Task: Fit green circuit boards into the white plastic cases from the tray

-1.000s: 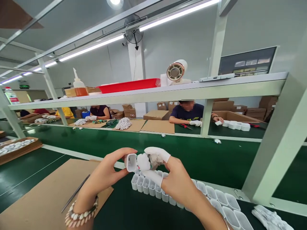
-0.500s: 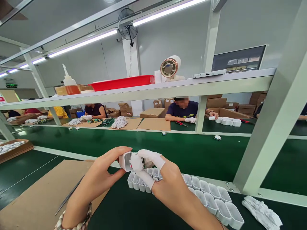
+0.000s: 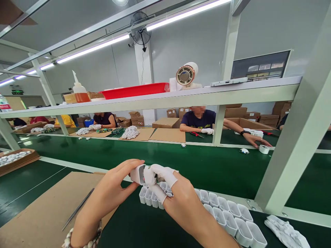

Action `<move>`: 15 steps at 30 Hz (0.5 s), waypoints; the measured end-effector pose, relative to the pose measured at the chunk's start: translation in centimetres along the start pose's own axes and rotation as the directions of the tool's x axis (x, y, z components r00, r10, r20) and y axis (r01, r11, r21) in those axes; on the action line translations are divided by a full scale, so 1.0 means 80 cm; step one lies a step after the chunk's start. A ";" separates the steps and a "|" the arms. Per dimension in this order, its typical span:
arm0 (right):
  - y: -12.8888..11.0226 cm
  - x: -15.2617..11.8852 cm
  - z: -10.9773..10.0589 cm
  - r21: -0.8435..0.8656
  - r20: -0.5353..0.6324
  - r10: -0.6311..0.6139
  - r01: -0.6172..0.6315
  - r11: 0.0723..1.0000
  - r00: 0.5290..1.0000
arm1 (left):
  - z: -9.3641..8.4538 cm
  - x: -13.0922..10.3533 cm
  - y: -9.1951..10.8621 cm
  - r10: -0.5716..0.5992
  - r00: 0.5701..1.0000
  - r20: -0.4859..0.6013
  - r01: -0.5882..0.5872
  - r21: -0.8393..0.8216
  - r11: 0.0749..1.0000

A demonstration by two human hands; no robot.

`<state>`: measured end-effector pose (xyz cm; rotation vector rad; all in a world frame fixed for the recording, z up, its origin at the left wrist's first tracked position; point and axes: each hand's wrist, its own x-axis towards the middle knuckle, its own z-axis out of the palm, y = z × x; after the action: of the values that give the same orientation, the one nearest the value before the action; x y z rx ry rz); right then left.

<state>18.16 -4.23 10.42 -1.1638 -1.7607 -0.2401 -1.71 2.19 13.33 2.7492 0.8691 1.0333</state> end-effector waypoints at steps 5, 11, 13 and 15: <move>-0.001 0.002 0.003 -0.002 0.020 -0.011 0.011 1.000 1.000 | 0.002 0.001 -0.002 0.013 1.000 0.011 -0.013 0.024 1.000; 0.001 0.004 0.006 -0.021 0.034 -0.059 0.060 0.998 0.998 | 0.002 0.002 0.000 -0.017 0.998 0.054 0.017 0.008 1.000; 0.004 0.004 0.006 -0.030 0.047 -0.076 0.077 0.997 0.996 | 0.001 0.003 0.000 -0.031 0.998 0.061 0.031 -0.002 1.000; 0.007 0.003 0.005 -0.018 0.099 -0.093 0.095 0.995 0.991 | 0.001 0.003 -0.001 -0.042 0.997 0.059 0.043 -0.014 0.999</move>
<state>18.34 -3.55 10.18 -1.1265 -1.9060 -0.2644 -1.56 2.39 13.39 2.7209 0.9029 0.9436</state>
